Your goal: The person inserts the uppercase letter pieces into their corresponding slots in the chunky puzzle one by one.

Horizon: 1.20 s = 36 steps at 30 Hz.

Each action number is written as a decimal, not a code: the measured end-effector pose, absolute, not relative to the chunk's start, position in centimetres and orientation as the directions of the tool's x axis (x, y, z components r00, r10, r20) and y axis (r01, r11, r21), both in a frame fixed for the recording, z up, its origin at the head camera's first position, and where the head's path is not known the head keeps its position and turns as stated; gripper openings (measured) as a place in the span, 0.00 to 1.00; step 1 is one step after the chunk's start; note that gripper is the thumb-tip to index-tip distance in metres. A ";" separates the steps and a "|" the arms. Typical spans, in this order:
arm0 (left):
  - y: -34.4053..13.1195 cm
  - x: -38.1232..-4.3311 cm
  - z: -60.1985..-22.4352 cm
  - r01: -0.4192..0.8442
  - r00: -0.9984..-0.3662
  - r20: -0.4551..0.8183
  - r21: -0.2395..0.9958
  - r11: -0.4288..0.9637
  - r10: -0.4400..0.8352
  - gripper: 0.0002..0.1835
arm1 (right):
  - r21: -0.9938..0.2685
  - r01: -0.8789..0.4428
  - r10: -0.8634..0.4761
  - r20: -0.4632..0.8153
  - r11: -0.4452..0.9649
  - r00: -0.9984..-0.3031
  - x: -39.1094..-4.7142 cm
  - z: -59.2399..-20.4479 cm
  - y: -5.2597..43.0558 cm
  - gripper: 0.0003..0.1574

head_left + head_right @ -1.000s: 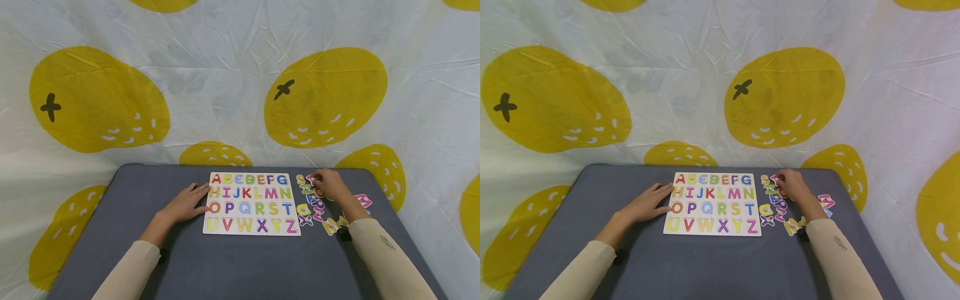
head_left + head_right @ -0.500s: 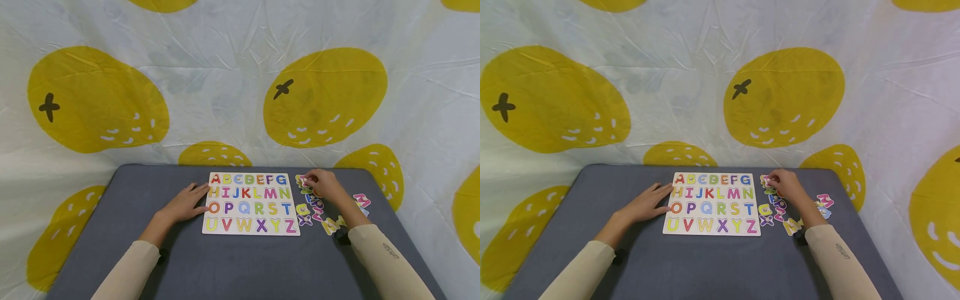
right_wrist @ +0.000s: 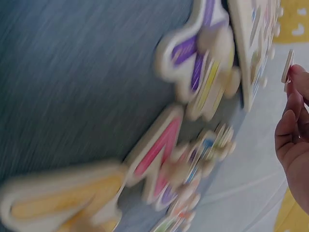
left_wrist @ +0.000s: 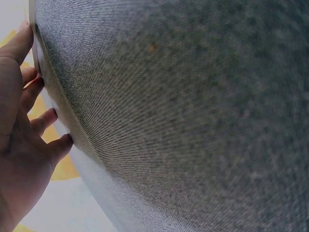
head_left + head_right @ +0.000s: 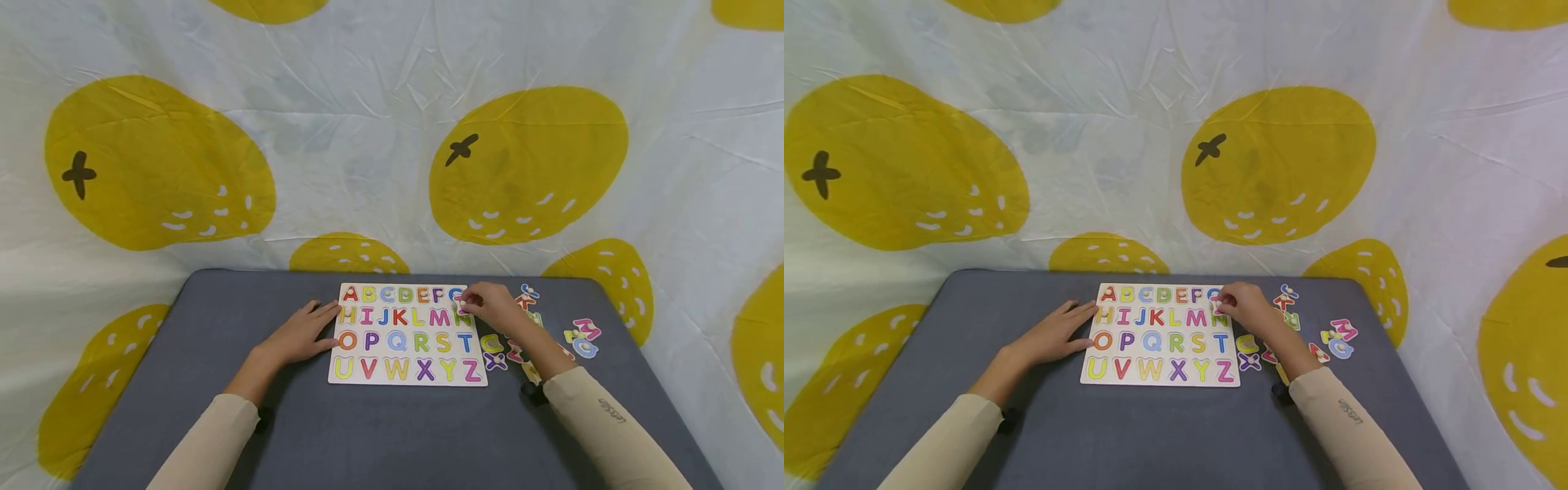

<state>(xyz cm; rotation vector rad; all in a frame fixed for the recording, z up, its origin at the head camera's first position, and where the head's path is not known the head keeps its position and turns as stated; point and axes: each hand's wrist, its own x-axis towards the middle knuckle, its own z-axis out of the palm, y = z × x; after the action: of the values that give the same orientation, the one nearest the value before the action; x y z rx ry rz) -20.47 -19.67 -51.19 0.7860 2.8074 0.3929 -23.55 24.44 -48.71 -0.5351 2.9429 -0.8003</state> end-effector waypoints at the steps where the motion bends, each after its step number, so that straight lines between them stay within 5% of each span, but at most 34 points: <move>1: -19.6 -20.5 -51.2 0.477 -0.839 -0.121 0.305 0.824 0.530 0.43 | -0.498 -0.317 -0.343 0.041 0.807 -0.938 -23.6 -48.7 24.0 0.08; 16: -19.6 -20.7 -51.3 0.467 -0.843 -0.121 0.317 0.826 0.524 0.44 | -0.578 -0.362 -0.437 0.010 0.731 -0.900 -24.2 -48.2 15.4 0.04; 36: -19.5 -20.9 -51.5 0.481 -0.838 -0.105 0.321 0.816 0.536 0.43 | -0.537 -0.420 -0.527 -0.054 0.732 -0.848 -26.0 -49.1 7.5 0.07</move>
<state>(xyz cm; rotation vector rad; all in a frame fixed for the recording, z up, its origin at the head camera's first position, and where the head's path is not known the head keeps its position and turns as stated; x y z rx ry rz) -20.90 -19.52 -51.55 0.7947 2.8094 0.4215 -25.98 7.49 -49.15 -0.7557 2.7319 -0.7739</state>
